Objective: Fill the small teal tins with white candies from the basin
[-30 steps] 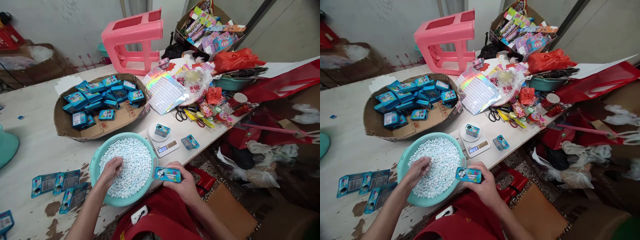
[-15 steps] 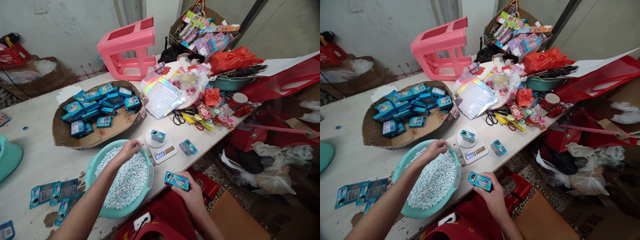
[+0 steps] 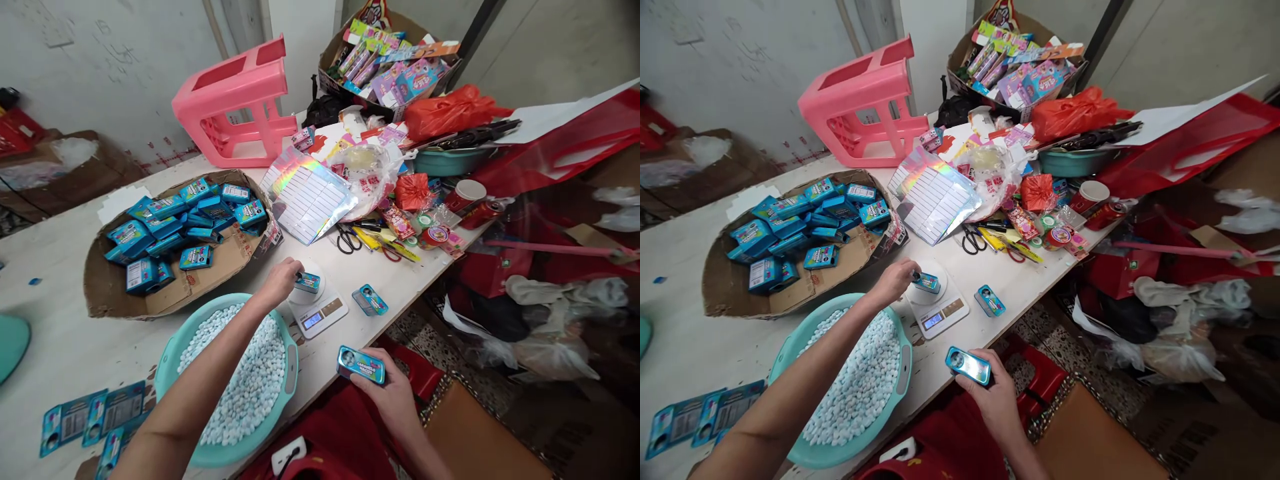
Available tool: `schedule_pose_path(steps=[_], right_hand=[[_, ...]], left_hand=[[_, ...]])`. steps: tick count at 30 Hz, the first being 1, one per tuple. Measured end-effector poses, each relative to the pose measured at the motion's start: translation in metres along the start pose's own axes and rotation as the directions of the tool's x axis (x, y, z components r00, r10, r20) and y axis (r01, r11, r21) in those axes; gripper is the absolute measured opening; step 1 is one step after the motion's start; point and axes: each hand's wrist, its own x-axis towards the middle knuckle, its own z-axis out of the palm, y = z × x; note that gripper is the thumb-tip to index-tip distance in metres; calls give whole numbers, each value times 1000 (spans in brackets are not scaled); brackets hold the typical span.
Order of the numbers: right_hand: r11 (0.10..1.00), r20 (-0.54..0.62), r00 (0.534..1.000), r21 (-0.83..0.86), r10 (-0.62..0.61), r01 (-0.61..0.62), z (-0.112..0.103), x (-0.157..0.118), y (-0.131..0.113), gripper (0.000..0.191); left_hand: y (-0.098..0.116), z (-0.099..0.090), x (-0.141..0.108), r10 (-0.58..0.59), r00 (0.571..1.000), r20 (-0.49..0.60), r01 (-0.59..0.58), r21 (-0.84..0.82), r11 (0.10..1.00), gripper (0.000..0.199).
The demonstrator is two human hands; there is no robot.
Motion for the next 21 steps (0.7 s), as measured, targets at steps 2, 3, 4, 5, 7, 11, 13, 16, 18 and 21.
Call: schedule_pose_path(steps=[2, 3, 4, 5, 7, 11, 13, 16, 18, 21], right_hand=[[1000, 4, 1000, -5, -2, 2, 2, 1, -1, 32], [1000, 8, 1000, -8, -1, 1, 2, 1, -1, 32], [1000, 12, 1000, -11, 1, 0, 3, 1, -1, 32], [1000, 15, 1000, -12, 0, 0, 4, 1, -1, 32], [1000, 21, 1000, -6, -5, 5, 4, 0, 0, 33], [1000, 26, 1000, 5, -14, 13, 3, -3, 2, 34], [1000, 28, 1000, -3, -12, 12, 3, -3, 1, 34], [1000, 31, 999, -24, -18, 19, 6, -2, -2, 34], [999, 36, 999, -39, -24, 25, 9, 1, -5, 34], [996, 42, 997, -54, -61, 64, 17, 7, -8, 35]], left_hand=[[0, -2, -2, 4, 1000, -26, -5, -19, 1000, 33], [0, -3, -3, 2, 998, -55, -5, -46, 999, 31], [0, -5, -4, -5, 996, -92, -1, -75, 997, 29], [-1, -7, -6, -19, 991, -130, 6, -101, 995, 28], [-2, -11, -7, -47, 984, -174, 23, -134, 991, 26], [0, -6, -4, 24, 999, -40, -26, -46, 999, 43], [5, 4, 0, 33, 998, 46, -35, 48, 998, 47], [13, 12, -2, -29, 996, 84, 20, 115, 993, 28], [13, 4, -17, -75, 997, 3, 75, 62, 995, 24], [2, -33, -70, -210, 932, -295, 158, -190, 969, 33]])
